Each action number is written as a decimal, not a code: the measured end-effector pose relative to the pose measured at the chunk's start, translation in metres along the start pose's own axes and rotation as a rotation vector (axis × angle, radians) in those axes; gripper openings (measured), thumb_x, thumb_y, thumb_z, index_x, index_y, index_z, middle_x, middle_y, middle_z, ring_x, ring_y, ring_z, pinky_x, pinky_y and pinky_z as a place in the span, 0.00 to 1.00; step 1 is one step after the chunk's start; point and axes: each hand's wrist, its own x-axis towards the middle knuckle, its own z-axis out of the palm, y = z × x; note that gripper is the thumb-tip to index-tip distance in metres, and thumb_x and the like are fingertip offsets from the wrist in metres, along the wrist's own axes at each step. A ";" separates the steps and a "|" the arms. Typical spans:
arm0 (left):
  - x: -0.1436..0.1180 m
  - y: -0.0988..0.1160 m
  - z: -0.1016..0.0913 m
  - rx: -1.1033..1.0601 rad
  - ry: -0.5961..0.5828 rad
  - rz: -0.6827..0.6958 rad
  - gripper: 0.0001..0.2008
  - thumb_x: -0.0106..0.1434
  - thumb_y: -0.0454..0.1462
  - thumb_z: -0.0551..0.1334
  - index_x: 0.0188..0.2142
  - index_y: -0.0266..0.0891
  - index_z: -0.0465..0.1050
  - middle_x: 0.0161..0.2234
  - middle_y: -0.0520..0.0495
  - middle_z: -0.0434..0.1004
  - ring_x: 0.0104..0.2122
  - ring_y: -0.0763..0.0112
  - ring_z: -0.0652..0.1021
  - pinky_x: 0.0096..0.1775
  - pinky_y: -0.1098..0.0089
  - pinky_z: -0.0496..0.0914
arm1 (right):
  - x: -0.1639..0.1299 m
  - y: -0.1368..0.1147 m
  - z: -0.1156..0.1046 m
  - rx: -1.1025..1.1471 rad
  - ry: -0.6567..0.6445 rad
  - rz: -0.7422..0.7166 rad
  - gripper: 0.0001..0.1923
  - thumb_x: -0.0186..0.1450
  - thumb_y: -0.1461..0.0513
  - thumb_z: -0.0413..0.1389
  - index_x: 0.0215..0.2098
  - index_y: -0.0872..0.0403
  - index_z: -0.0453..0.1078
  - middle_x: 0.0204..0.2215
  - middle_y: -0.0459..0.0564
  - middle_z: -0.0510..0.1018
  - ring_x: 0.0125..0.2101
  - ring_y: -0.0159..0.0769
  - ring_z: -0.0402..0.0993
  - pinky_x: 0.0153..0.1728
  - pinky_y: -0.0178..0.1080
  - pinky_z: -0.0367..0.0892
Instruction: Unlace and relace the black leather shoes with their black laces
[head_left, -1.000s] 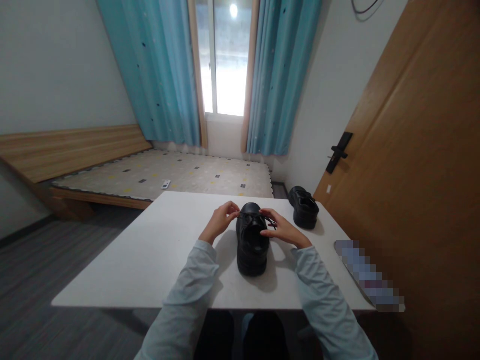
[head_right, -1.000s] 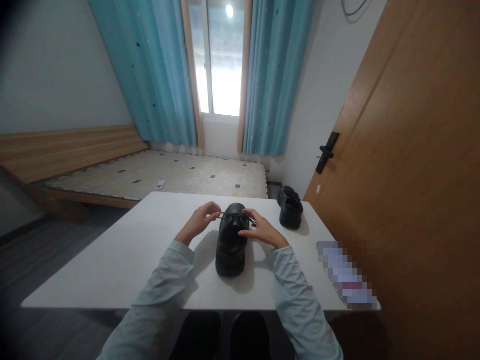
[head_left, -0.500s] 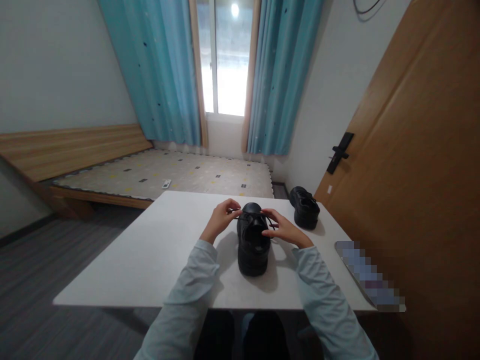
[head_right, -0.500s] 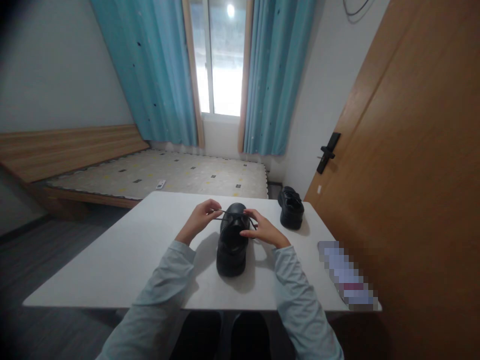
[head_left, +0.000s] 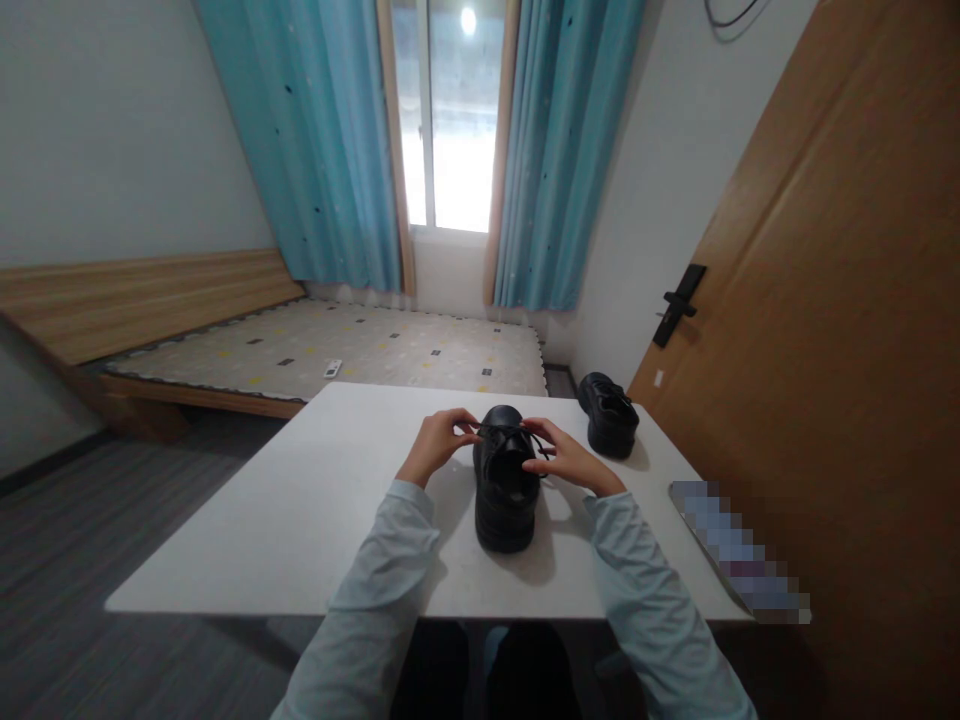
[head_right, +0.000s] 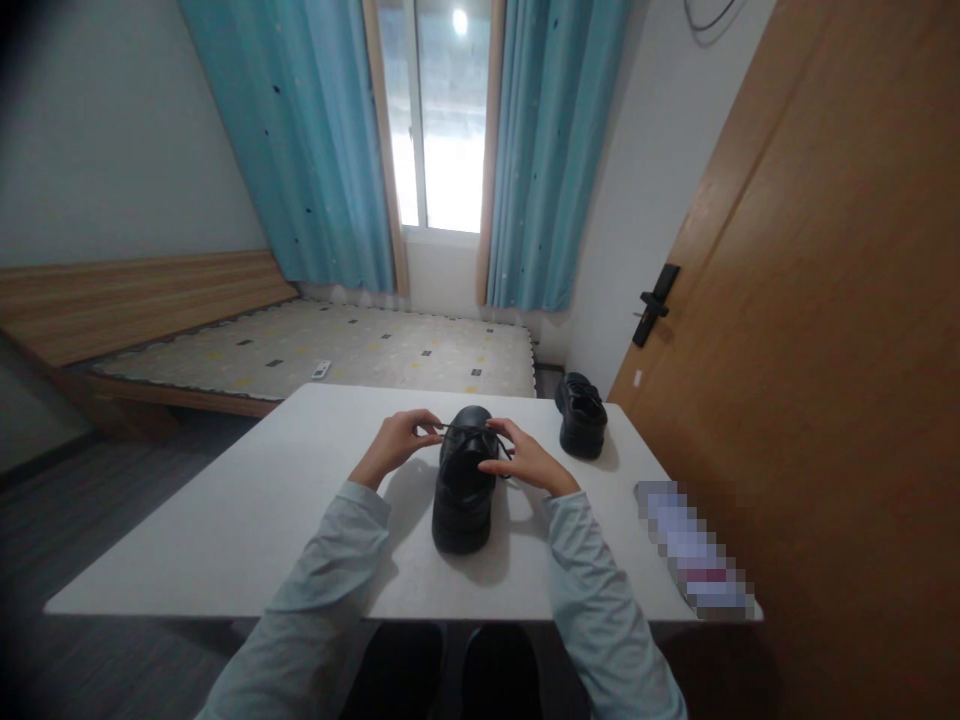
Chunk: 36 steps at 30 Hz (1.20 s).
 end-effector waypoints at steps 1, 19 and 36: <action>0.000 -0.001 0.000 0.008 0.016 -0.015 0.08 0.51 0.38 0.66 0.32 0.41 0.77 0.28 0.49 0.80 0.28 0.68 0.76 0.33 0.71 0.66 | 0.000 0.000 0.000 0.000 0.000 -0.002 0.36 0.52 0.53 0.65 0.56 0.47 0.58 0.58 0.55 0.62 0.58 0.47 0.59 0.51 0.51 0.63; 0.002 0.005 -0.004 0.023 0.292 -0.170 0.08 0.51 0.33 0.60 0.31 0.40 0.76 0.25 0.50 0.73 0.28 0.69 0.73 0.35 0.69 0.65 | 0.000 0.001 0.000 0.011 0.007 -0.004 0.35 0.52 0.53 0.65 0.55 0.47 0.60 0.57 0.55 0.64 0.57 0.47 0.60 0.51 0.52 0.64; 0.000 0.014 -0.009 -0.208 0.539 -0.115 0.17 0.61 0.41 0.49 0.19 0.39 0.66 0.27 0.49 0.70 0.33 0.69 0.72 0.41 0.69 0.66 | 0.004 0.002 0.000 0.033 0.124 -0.082 0.20 0.63 0.49 0.51 0.46 0.52 0.67 0.47 0.54 0.73 0.49 0.41 0.69 0.48 0.46 0.67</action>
